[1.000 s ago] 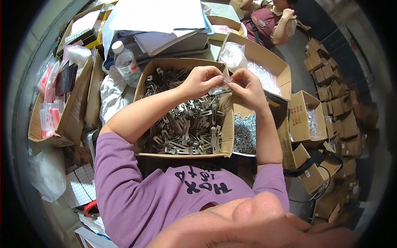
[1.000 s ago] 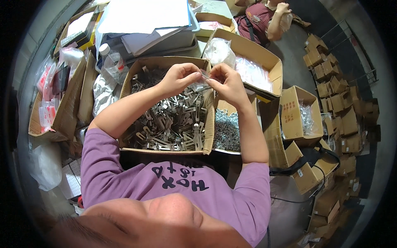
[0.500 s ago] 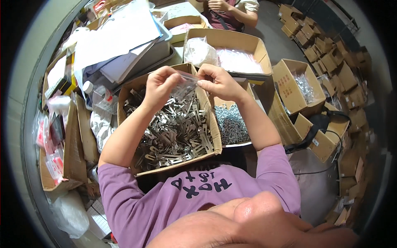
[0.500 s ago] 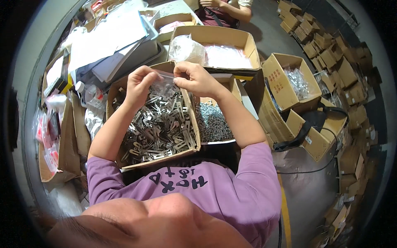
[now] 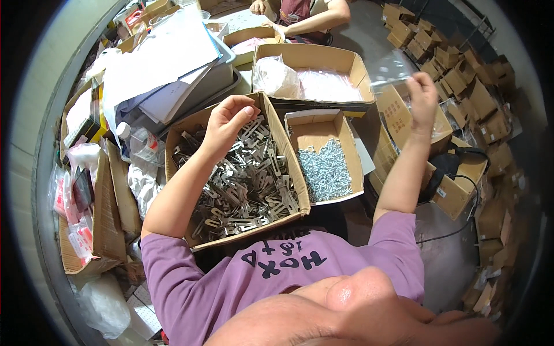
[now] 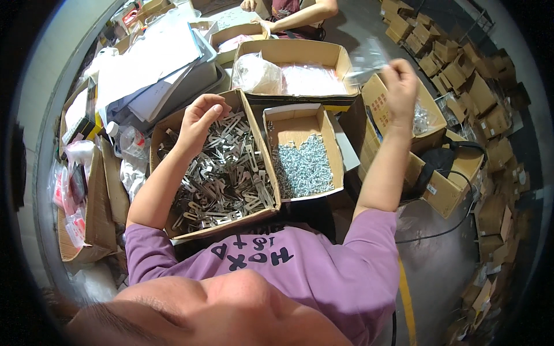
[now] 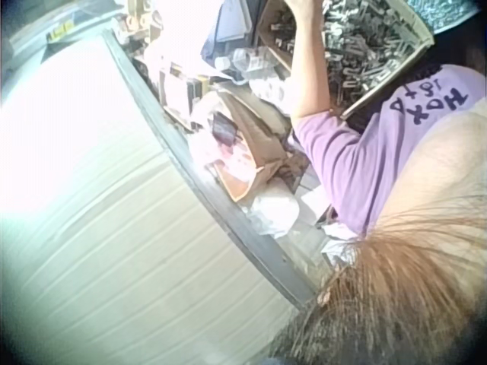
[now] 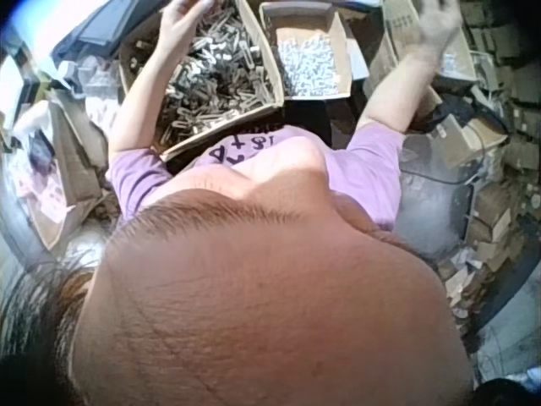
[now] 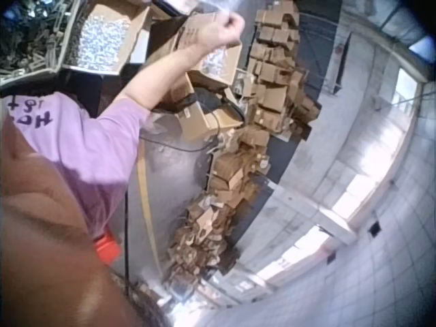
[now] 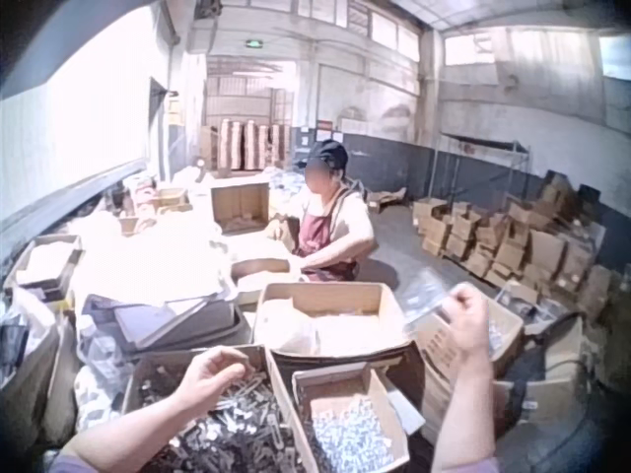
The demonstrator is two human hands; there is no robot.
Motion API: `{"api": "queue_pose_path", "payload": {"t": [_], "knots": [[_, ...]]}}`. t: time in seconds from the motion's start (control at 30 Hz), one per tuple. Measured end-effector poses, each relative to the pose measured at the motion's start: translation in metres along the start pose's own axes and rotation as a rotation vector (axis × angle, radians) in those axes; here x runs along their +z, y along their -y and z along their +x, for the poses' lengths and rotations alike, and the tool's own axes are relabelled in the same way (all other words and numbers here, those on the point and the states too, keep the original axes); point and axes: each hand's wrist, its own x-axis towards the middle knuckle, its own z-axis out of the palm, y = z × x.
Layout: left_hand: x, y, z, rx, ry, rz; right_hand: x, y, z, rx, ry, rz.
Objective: The person picks up metal clips from a cardboard box, places them into small plastic bags, and then drops the filled bags into a different box.
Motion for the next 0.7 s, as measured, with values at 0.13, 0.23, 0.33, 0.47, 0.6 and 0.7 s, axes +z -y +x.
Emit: {"api": "queue_pose_path", "payload": {"t": [0.13, 0.23, 0.33, 0.47, 0.6, 0.7], "knots": [[0.007, -0.004, 0.006, -0.045, 0.055, 0.043, -0.044, -0.026, 0.008, -0.025, -0.366, -0.511], [0.008, 0.000, 0.006, -0.060, 0.061, 0.063, -0.013, -0.063, 0.012, -0.108, -0.024, -0.463], [0.000, 0.012, 0.005, -0.056, 0.087, 0.106, 0.064, -0.036, 0.001, 0.099, 0.498, -0.588], [-0.002, 0.016, 0.007, -0.060, 0.103, 0.163, 0.124, -0.093, 0.019, 0.147, 0.959, -0.884], [-0.005, 0.018, 0.006, -0.142, 0.070, 0.070, 0.143, -0.145, 0.022, 0.238, 1.026, -1.049], [-0.002, 0.016, 0.008, -0.128, 0.124, 0.028, 0.140, -0.155, 0.017, 0.343, 1.033, -1.012]]}}
